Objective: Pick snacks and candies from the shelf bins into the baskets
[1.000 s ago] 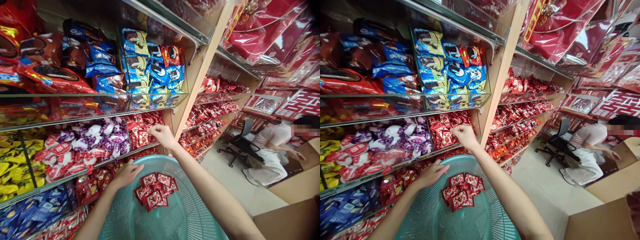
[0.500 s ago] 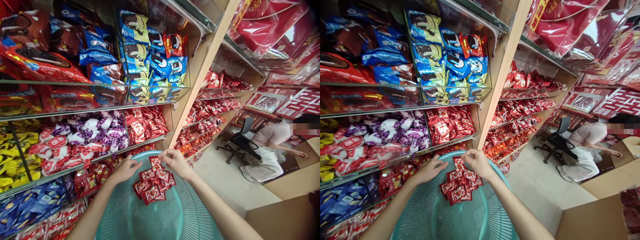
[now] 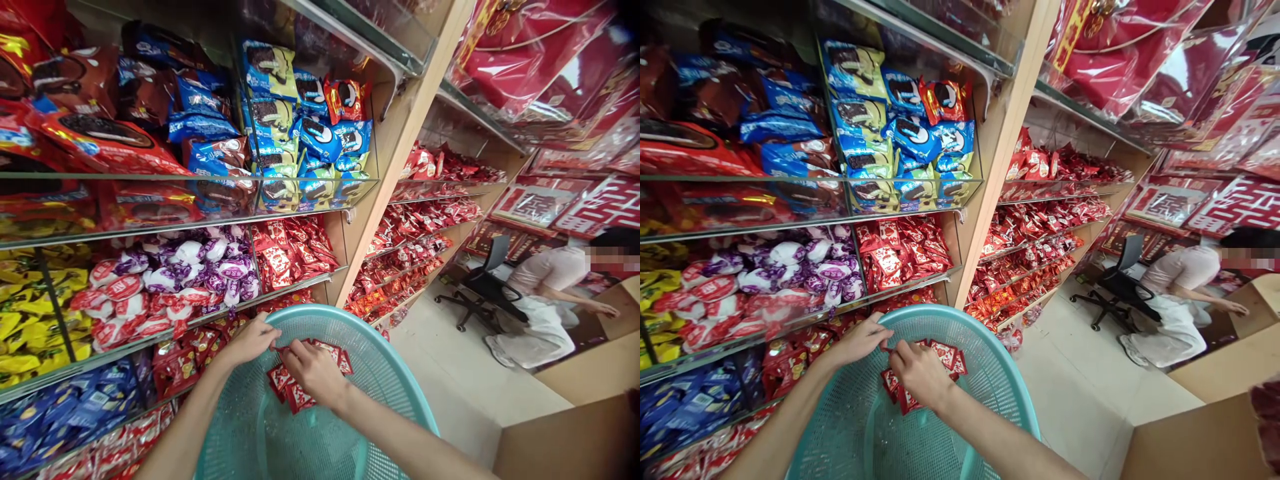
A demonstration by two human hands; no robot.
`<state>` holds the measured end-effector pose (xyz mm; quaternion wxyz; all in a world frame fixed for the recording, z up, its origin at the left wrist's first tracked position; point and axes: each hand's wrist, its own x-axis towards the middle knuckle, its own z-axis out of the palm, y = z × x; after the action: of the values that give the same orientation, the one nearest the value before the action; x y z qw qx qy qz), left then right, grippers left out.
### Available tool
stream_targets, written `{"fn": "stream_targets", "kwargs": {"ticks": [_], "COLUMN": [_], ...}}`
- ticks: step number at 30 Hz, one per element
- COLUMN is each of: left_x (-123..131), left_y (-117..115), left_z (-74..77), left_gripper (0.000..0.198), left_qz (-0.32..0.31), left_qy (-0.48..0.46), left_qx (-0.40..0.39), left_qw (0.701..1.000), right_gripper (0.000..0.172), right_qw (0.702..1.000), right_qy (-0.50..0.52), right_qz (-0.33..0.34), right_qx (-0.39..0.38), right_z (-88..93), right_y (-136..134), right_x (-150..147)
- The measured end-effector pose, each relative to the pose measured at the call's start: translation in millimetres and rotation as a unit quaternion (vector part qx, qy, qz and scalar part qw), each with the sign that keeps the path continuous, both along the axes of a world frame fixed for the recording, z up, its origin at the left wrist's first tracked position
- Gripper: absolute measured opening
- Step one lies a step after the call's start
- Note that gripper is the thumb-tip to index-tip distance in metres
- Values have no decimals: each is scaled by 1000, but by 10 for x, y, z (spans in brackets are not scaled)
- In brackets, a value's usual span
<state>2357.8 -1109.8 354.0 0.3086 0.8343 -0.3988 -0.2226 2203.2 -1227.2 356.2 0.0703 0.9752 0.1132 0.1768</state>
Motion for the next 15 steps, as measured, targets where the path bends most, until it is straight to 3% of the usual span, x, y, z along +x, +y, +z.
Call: {"fn": "stream_targets", "kwargs": {"ticks": [3, 10, 15], "left_x": [13, 14, 40], "left_y": [17, 34, 64], "left_z": [-32, 36, 58], "left_gripper": [33, 43, 32], "left_qz": [-22, -38, -60], "left_qy": [-13, 13, 45], "left_qx": [-17, -11, -47], "left_qw": [1000, 999, 996], "right_gripper": [17, 13, 17], "right_qw": [1000, 1000, 999], "right_qy": [-16, -26, -26], "right_qz": [17, 10, 29], "right_qx": [-10, -10, -6], "right_z": [-32, -42, -105], "right_y": [27, 8, 33], "right_x": [8, 2, 11]}}
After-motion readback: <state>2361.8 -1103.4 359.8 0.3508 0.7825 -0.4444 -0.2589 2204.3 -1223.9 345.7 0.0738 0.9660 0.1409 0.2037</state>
